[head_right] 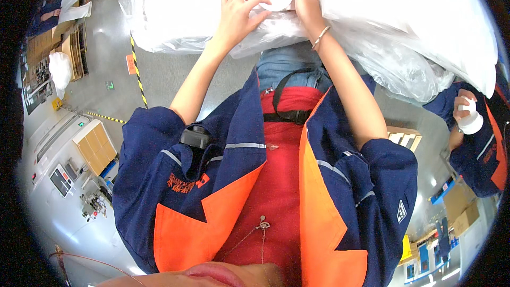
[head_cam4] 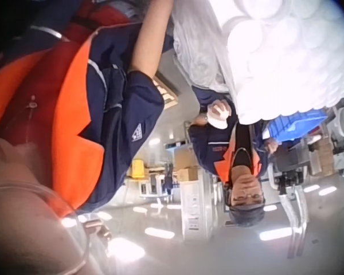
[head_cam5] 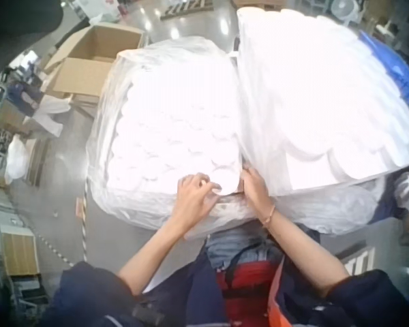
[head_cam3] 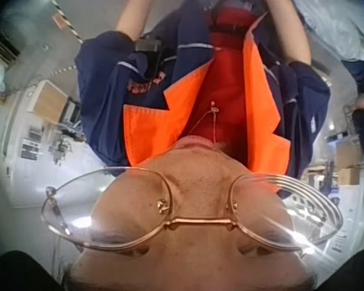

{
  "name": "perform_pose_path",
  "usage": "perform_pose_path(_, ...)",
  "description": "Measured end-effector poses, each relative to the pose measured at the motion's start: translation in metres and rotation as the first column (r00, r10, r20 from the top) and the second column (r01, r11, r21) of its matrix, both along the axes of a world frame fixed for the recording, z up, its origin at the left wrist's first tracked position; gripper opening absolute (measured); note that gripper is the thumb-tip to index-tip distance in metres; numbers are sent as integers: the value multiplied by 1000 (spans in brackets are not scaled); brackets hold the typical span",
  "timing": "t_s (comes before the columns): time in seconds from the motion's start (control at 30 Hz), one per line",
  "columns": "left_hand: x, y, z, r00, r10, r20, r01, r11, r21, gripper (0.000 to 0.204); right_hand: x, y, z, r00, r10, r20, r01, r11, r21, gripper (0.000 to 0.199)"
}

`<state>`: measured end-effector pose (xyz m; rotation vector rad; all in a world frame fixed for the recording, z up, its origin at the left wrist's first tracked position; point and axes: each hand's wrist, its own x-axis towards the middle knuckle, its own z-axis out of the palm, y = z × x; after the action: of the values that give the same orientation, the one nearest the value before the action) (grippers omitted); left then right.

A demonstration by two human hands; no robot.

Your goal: Organizing and packing layers of white plastic lids separated by plastic sheets into a large lined container.

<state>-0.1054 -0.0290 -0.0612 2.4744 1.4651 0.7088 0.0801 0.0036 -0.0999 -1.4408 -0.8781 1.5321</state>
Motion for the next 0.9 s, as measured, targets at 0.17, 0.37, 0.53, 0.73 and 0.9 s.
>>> perform_pose_path(0.17, -9, -2, -4, 999, 23, 24, -24, 999, 31, 27, -4, -31, 39, 968, -52, -246, 48, 999, -20, 46)
perform_pose_path(0.37, 13, -2, 22, 997, 81, 9, -80, 990, -114, 28, 12, -23, 0, 972, 17, -233, -17, 1000, -2, 45)
perform_pose_path(0.53, 0, -2, 0, 1000, 17, -18, -15, 995, 102, 24, -7, -22, -2, 975, -7, -220, 42, 987, 155, 50)
perform_pose_path(0.73, 0, -2, 2, 997, 74, 1, -74, 992, 104, 22, 6, -22, -10, 997, 80, 7, -80, 986, 144, 61)
perform_pose_path(0.9, -120, 8, 9, 861, 472, 192, -502, 851, 156, 33, -3, -22, 19, 995, 97, 6, -97, 992, 81, 65)
